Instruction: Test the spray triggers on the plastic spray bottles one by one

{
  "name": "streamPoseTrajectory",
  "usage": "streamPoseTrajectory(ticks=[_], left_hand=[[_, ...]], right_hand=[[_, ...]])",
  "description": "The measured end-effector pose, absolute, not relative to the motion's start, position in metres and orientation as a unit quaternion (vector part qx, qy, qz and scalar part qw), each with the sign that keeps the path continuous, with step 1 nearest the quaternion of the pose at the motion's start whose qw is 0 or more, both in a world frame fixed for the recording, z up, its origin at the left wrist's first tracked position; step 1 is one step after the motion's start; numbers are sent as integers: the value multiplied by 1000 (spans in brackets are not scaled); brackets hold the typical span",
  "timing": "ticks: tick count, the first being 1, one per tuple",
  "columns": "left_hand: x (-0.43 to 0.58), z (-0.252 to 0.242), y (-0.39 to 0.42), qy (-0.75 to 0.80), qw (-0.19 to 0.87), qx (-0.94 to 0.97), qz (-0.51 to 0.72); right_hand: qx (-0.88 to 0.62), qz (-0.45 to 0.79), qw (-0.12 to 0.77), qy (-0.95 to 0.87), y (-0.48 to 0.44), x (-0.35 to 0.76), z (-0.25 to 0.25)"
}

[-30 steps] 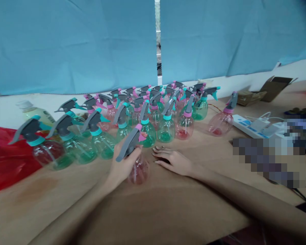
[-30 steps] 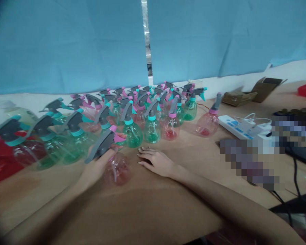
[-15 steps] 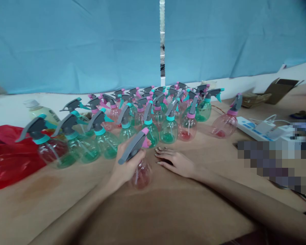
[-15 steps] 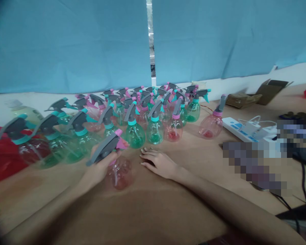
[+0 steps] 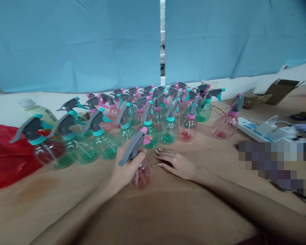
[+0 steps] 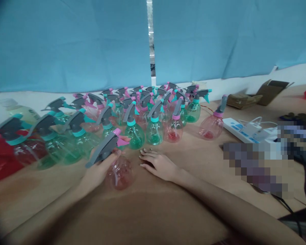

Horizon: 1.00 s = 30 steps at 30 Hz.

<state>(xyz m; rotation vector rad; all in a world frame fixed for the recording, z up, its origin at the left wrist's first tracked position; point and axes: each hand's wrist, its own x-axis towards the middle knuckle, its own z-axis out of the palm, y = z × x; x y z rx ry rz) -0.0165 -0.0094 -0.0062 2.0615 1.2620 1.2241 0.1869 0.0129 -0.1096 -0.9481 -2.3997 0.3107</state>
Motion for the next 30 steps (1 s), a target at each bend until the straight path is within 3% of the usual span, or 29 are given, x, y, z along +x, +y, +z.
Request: streamPoseTrajectory(ticks=[20,30], left_hand=[[-19,-7,-9,489,217,753,383],[-16,-1,-10,445,271,750,408]], right_hand=[[-350,123,268,-889,14,187,-109],[-347,130,275,-887,13,187,-108]])
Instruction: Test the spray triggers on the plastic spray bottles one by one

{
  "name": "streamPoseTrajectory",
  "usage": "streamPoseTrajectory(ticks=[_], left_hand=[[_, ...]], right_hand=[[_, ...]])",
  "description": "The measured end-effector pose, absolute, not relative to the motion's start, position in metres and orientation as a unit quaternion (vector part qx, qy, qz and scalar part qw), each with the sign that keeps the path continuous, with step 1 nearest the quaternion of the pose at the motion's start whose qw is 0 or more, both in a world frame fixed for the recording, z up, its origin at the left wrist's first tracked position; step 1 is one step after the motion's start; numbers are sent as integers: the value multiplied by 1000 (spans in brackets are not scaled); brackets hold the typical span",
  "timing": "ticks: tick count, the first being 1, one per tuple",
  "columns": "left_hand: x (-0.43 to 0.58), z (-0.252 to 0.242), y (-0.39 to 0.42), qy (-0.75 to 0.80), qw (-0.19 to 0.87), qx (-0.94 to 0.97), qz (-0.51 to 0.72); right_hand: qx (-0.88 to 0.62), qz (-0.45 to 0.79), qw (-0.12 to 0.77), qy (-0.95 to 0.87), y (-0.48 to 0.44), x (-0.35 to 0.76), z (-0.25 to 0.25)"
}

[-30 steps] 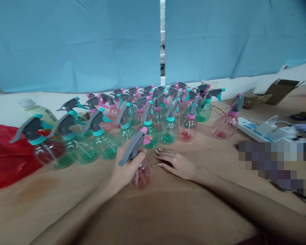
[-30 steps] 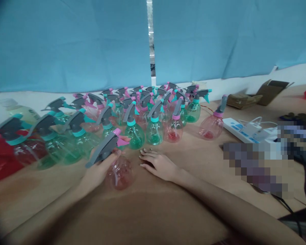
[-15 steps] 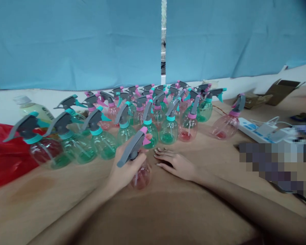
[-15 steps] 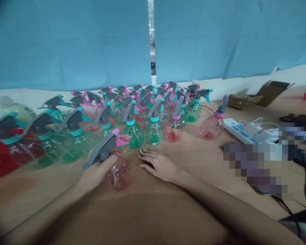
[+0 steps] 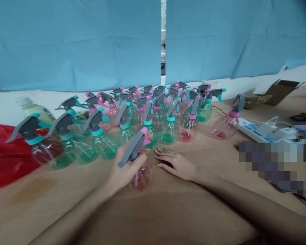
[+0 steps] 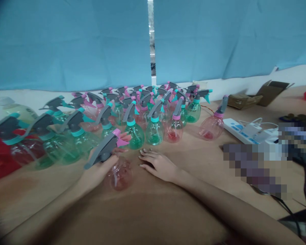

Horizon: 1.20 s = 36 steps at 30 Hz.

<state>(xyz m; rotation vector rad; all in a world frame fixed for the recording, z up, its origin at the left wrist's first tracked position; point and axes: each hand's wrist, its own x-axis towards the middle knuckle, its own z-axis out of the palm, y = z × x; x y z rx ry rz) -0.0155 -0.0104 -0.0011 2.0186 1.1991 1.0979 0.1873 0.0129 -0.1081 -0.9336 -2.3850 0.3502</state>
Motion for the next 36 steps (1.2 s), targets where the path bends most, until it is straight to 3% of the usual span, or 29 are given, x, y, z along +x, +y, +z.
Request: streamPoseTrajectory(ticks=[10,18,36], left_hand=[[-13,3,-10,431,312,742,408],[-20,0,-10,431,234,770,407],[-21,-15,-8,493,203,724,438]], right_hand=[[-344,130,275,-888,14,187,-110],[-347,132,274,-887,13,188,-108],[-346,128,271,-889,13,188,-108]])
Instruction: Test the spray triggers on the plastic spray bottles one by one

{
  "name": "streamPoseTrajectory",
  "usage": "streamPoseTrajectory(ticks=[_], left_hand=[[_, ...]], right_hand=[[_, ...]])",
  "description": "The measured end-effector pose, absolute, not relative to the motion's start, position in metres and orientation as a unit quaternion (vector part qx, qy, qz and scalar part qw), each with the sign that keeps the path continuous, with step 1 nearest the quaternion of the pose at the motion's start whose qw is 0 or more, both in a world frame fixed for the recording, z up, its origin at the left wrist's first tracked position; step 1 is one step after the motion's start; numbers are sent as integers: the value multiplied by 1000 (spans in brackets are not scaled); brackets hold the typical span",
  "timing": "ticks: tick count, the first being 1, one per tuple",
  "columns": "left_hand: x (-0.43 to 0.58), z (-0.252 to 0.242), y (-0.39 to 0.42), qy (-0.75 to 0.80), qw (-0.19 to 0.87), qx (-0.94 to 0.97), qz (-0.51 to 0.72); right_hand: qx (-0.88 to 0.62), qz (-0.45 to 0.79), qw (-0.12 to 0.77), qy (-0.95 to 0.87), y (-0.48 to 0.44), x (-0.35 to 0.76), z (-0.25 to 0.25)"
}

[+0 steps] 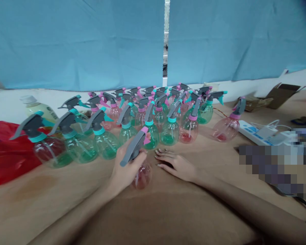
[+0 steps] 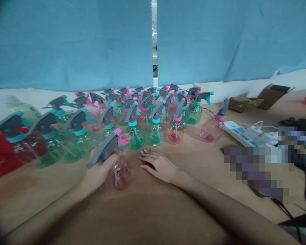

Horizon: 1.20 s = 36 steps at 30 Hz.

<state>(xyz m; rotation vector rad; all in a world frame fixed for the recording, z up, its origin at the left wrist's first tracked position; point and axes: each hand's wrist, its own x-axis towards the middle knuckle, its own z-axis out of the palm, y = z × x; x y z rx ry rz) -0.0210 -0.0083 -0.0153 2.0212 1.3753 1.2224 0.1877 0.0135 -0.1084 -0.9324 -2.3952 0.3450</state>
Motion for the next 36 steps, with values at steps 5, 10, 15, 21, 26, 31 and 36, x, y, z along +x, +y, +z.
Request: streamPoseTrajectory(ticks=[5,10,15,21,26,31,36], left_hand=[[-21,-16,-9,498,208,724,429],[-17,-9,-11,484,186,734,440],[-16,-9,-11,474,192,736,444],[-17,-9,-10,477,195,738,436],[-17,-9,-10,476,200,743,427],[-18,-11,-9,470,206,742,431],[-17,-9,-10,468,192,745,434]], right_hand=[[-342,135,280,-887,14,188,-109],[-343,130,275,-889,14,188,-109],[-348,126,264,-891,14,188,-108],[-346,128,262,-892,14,188,-109],[-351,129,263,-889,14,188,-111],[-348,132,269,-888,13,188,-110],[-351,132,265,-888,13,188,-110]])
